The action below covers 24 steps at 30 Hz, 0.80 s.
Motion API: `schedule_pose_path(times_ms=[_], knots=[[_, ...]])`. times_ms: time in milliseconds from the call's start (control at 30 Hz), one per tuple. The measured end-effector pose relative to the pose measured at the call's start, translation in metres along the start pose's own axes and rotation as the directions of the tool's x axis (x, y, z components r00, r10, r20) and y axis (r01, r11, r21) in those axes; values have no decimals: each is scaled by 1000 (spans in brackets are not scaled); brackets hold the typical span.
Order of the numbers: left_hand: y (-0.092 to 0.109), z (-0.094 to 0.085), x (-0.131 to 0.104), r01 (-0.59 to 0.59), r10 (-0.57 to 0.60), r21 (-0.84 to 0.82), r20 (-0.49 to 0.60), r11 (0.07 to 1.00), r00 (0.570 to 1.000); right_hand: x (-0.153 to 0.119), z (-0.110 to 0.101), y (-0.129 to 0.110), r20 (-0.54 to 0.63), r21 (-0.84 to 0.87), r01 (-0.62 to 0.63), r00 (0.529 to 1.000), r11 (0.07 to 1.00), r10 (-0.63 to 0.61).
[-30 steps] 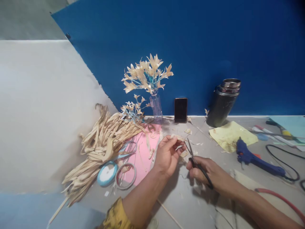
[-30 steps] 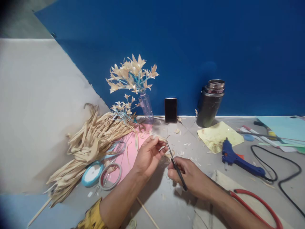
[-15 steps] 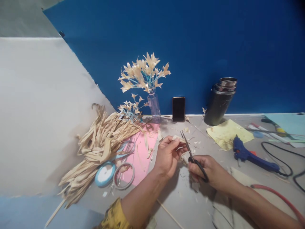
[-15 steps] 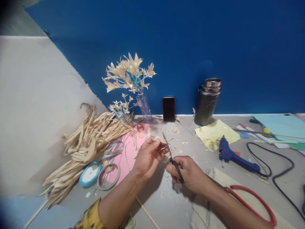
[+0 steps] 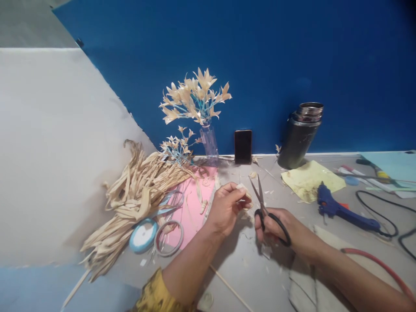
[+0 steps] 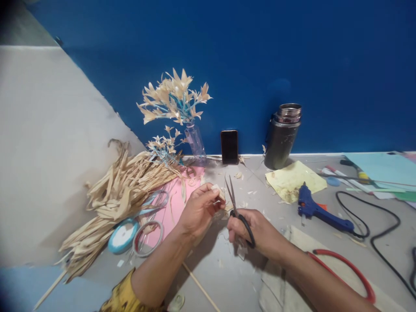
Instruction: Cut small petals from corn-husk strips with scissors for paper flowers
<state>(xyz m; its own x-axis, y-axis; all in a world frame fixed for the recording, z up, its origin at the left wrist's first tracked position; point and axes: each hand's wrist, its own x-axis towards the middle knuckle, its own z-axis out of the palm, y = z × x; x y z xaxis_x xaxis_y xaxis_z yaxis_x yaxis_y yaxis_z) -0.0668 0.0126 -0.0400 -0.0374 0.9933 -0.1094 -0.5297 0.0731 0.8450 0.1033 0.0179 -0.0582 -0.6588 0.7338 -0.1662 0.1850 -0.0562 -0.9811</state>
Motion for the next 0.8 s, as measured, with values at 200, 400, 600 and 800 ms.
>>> schedule_pose_path(times_ms=[200,400,600,800], knots=[[-2,4,-2,-23,23,6,-26,1000,999,-1,3,0,78,-33,29,997,999,-27],[-2,4,-2,-53,54,31,-21,998,998,-1,2,0,67,-48,53,997,997,-49],[0,4,-2,-68,69,65,-16,996,997,-1,3,7,44,-1,-45,998,999,45],[-1,3,-2,-18,18,8,-31,1000,999,0,5,5,-58,65,-51,997,997,55]])
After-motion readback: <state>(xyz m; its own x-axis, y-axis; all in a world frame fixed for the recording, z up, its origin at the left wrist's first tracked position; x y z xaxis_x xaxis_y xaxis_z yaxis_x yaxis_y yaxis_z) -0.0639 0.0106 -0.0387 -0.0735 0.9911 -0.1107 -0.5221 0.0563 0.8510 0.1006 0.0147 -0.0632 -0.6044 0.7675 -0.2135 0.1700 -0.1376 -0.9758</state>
